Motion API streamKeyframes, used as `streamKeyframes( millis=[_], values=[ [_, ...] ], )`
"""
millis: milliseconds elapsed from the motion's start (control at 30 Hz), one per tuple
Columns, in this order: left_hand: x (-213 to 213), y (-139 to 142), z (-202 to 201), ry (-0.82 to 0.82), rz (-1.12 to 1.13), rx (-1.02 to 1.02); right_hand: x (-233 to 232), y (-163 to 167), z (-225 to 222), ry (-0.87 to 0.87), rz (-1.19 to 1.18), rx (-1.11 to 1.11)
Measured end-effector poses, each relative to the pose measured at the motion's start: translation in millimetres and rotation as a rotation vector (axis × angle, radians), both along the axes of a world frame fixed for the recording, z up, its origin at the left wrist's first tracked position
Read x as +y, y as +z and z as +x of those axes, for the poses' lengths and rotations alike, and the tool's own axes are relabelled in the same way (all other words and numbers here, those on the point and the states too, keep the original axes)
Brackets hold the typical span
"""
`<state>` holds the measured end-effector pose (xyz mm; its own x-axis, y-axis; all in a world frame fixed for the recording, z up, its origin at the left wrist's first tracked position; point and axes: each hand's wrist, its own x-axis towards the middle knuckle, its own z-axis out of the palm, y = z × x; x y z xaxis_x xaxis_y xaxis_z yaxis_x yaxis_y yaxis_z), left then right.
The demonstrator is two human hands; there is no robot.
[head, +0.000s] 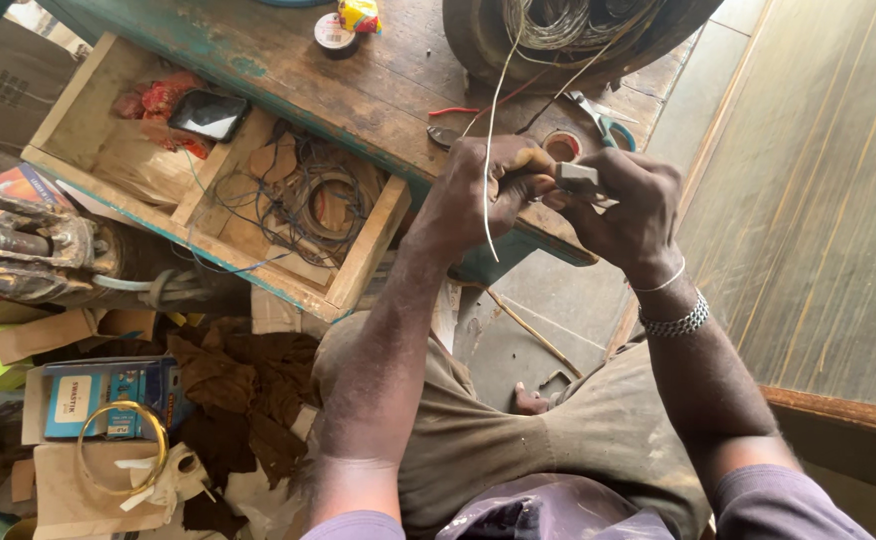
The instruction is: The person sits on the floor at a workbench repairing the wiring of a round electrical component. They strip insulation from wire ends with pliers, twist the strands, cut wire with scissors, apply tape, and join the wires to the component.
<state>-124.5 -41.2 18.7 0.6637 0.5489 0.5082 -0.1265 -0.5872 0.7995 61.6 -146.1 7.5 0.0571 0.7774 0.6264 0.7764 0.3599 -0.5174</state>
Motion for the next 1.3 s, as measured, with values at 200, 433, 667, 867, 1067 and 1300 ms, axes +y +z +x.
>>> streamKeyframes(
  millis=[200,433,667,867,1067,1300],
  values=[
    [2,4,-2,-0.028,-0.052,0.019,0,-5,-2,-0.036,0.003,0.019],
    [4,-2,-3,-0.022,-0.021,0.060,-3,-9,-5,-0.083,0.023,0.042],
    [6,-22,12,0.121,0.040,-0.071,-3,-12,-3,-0.045,0.010,-0.019],
    [46,-17,-6,0.375,0.196,-0.169,-57,2,-23,0.120,0.136,0.165],
    [-2,-22,8,0.202,-0.180,-0.134,-19,-6,-6,0.114,-0.415,0.912],
    [-12,-10,9,0.040,-0.151,-0.061,3,-23,-13,0.158,-0.385,1.001]
  ],
)
